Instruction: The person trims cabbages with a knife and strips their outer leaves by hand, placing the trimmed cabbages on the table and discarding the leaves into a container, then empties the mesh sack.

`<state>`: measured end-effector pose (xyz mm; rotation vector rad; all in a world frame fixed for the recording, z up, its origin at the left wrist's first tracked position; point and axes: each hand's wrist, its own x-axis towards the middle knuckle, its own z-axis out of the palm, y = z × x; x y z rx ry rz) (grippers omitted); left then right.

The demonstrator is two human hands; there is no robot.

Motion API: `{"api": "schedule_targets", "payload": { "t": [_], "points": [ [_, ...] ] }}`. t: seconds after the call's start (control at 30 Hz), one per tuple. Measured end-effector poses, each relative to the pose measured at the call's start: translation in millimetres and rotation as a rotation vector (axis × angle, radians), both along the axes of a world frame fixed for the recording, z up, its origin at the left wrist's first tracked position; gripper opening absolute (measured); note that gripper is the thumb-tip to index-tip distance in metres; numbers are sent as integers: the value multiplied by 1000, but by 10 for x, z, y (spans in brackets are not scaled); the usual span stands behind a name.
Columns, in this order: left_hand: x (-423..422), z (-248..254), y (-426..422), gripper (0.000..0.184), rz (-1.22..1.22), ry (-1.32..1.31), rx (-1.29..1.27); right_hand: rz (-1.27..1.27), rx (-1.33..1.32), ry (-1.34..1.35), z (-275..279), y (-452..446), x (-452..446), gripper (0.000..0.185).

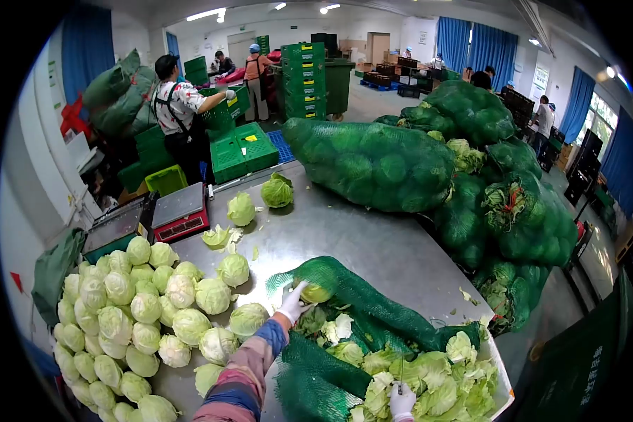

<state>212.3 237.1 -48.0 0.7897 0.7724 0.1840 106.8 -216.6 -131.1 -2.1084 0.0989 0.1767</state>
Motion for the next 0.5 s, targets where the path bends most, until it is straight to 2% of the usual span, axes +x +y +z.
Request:
{"api": "schedule_targets", "payload": {
  "t": [0.07, 0.1, 0.13, 0.17, 0.2, 0.23, 0.27, 0.3, 0.33, 0.4, 0.43, 0.5],
  "points": [
    [-205, -57, 72, 64, -26, 95, -103, -27, -21, -8, -1, 34, -29, 14],
    [-335, 156, -33, 63, -50, 119, 57, -50, -49, -23, -9, 58, -19, 15],
    [-403, 431, -191, 63, -73, 138, 217, -24, -120, -163, -61, 62, -24, 15],
    [-345, 553, -169, 63, -160, 177, 344, -10, -138, -122, -46, 80, -35, 15],
    [-298, 703, -236, 68, -151, 215, 441, 8, -163, -85, 23, 77, -34, 17],
    [-162, 556, -113, 71, -272, 184, 550, 9, -159, -105, 168, 90, -34, 17],
    [1, 406, 5, 74, -393, 151, 658, 66, -242, -13, 361, 97, -74, 25],
    [-9, 790, -232, 81, -369, 128, 883, 120, -327, 79, 498, 102, -92, 33],
    [157, 703, -274, 92, -335, 194, 951, 113, -330, 61, 549, 95, -103, 33],
    [545, 529, -203, 99, -521, 259, 954, 134, -281, 76, 531, 54, -166, 36],
    [643, 583, -253, 107, -627, 274, 1097, 139, -258, 100, 493, 35, -177, 34],
    [862, 530, -347, 107, -753, 290, 1143, 117, -204, 84, 397, -22, -238, 32]
  ]
}}
